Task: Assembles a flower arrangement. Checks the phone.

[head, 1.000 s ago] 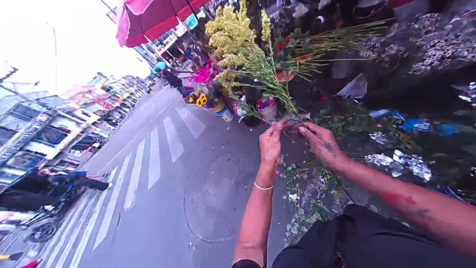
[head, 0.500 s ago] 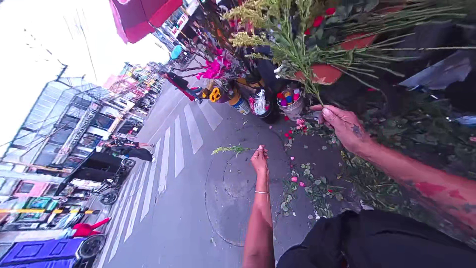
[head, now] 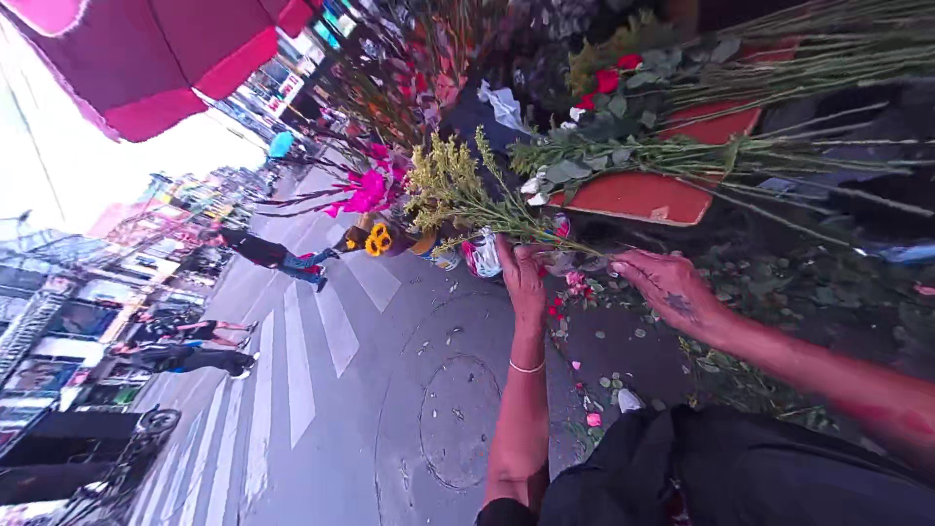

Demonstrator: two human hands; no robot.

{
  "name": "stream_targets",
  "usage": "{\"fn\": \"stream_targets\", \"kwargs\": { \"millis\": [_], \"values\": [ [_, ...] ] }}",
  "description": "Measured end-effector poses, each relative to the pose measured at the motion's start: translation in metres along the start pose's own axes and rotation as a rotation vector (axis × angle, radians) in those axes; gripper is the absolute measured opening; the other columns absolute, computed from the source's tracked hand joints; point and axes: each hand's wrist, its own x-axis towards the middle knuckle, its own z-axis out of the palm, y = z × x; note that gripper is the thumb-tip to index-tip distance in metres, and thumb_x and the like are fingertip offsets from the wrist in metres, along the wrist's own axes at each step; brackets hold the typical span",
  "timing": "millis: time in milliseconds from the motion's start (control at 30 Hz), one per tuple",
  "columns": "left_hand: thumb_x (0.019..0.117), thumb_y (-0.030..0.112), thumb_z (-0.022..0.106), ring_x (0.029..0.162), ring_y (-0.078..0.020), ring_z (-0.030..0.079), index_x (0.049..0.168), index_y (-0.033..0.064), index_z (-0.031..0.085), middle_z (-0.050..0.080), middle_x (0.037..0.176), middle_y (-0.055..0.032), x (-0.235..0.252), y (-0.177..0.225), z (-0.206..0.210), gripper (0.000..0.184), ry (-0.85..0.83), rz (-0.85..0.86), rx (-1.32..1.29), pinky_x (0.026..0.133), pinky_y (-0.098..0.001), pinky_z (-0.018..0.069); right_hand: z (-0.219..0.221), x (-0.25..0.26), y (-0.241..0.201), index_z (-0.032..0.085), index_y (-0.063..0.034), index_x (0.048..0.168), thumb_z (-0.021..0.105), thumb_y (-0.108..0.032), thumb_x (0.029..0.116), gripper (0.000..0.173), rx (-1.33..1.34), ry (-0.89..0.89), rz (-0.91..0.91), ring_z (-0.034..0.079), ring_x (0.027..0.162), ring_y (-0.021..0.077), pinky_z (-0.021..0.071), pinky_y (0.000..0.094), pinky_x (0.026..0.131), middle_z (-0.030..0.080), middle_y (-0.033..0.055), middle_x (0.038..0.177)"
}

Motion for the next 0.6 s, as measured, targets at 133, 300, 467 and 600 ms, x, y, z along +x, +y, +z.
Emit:
{"fn": "stream_targets", "kwargs": {
  "millis": [133, 300, 467, 600],
  "values": [
    [0.1123, 0.034, 0.025, 0.082, -0.0137, 0.066, 0.119, -0.0108, 0.059, 0.067, 0.090, -0.0125, 0.061, -0.005, -0.012, 0.057, 0.167, 0.188, 0.395, 0.077, -0.0336, 0.0568, 0.050, 0.042, -0.016, 0.071, 0.0020, 0.108, 0.044, -0.022, 0.1090, 0.036, -0.026, 0.043, 0.044, 0.071, 0.084, 0.0288, 0.0561, 0.0434, 0.079, 0.072, 0.0194, 0.095],
    [0.1103, 0.030, 0.032, 0.058, -0.0216, 0.066, 0.077, -0.0051, 0.064, 0.063, 0.064, -0.0133, 0.063, -0.069, 0.000, 0.058, 0.040, 0.670, 0.683, 0.055, -0.0343, 0.0555, 0.072, 0.103, -0.020, 0.070, 0.0031, 0.104, 0.045, -0.019, 0.1078, 0.034, -0.051, 0.114, 0.066, 0.068, 0.076, 0.0252, 0.0541, 0.0395, 0.073, 0.070, 0.0173, 0.086],
    [0.1128, 0.032, 0.025, 0.060, -0.0193, 0.066, 0.077, -0.0040, 0.064, 0.063, 0.063, -0.0135, 0.104, -0.118, -0.015, 0.064, -0.030, 0.671, 0.607, 0.061, -0.0319, 0.0568, 0.074, 0.132, 0.043, 0.068, 0.0010, 0.111, 0.044, -0.026, 0.1089, 0.036, 0.029, -0.040, 0.001, 0.064, 0.071, 0.0173, 0.0534, 0.0343, 0.071, 0.068, 0.0113, 0.082],
    [0.0998, 0.015, 0.047, 0.061, -0.0236, 0.069, 0.075, -0.0029, 0.065, 0.068, 0.067, -0.0140, 0.113, -0.138, -0.016, 0.035, -0.318, 0.844, 0.686, 0.059, -0.0353, 0.0588, 0.095, 0.163, 0.060, 0.064, -0.0019, 0.121, 0.045, -0.025, 0.1088, 0.033, 0.284, -0.062, 0.177, 0.059, 0.069, 0.0079, 0.0517, 0.0287, 0.068, 0.064, 0.0042, 0.082]
  ]
}}
